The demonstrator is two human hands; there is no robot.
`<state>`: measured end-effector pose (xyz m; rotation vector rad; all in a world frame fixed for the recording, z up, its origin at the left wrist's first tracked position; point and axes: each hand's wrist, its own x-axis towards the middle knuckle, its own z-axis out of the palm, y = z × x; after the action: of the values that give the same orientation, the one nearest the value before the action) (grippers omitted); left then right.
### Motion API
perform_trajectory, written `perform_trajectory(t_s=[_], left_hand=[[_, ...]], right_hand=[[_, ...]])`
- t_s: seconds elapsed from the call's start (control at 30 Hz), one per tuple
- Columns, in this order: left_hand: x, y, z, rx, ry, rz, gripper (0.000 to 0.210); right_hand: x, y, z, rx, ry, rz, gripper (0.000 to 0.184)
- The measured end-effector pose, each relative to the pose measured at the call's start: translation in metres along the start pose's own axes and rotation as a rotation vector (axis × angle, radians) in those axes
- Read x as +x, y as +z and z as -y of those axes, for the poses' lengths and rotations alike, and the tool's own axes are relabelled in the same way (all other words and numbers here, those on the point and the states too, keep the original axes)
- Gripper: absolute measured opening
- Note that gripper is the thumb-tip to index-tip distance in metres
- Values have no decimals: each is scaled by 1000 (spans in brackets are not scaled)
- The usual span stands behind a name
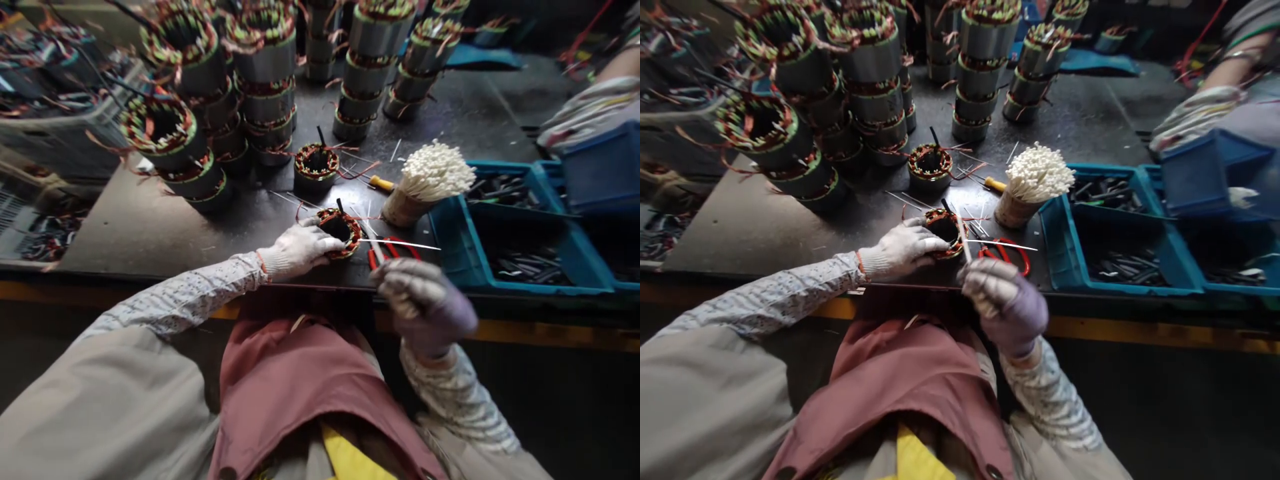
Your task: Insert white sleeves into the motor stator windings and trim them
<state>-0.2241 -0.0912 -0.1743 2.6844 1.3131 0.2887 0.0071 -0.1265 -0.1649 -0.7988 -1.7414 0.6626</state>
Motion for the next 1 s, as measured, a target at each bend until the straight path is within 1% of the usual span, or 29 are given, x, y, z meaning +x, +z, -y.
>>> perform_trajectory(t_s=[0.03, 0.07, 0.1, 0.17, 0.27, 0.33, 0.4, 0.47, 0.53, 0.63, 0.77, 0.87, 1.0], left_hand=[[1, 0, -2, -4, -15, 2, 38], [1, 0, -4, -6, -40, -2, 38], [2, 0, -6, -8, -68, -4, 39], [3, 0, -7, -22, -111, 0, 39], [5, -2, -7, -63, -146, 18, 36], [6, -2, -6, -80, -160, 20, 37], [5, -1, -5, -82, -156, 4, 37], [4, 2, -5, -80, -157, -36, 39], [2, 4, -5, -83, -162, -81, 42], [1, 6, -3, -103, -148, -96, 44], [3, 5, 0, -98, -110, -55, 42], [4, 4, 0, -94, -119, -43, 43], [3, 2, -1, -105, -138, -47, 41]], right_hand=[[-21, 3, 1, 26, -28, 85, 24], [-40, 4, 0, 34, -56, 127, 32], [-55, 4, -1, 27, -83, 129, 37], [-78, 2, -3, 11, -39, 171, 37], [-93, 0, -5, 93, 64, 189, 31], [-93, 5, -8, 152, 117, 180, 29], [-86, 14, -13, 179, 143, 161, 26], [-75, 22, -17, 193, 144, 148, 21], [-65, 25, -19, 189, 130, 138, 17], [-62, 17, -12, 167, 153, 131, 17], [-76, 3, 3, 164, 233, 131, 23], [-81, 4, 5, 172, 267, 120, 23], [-79, 12, 0, 194, 293, 78, 21]])
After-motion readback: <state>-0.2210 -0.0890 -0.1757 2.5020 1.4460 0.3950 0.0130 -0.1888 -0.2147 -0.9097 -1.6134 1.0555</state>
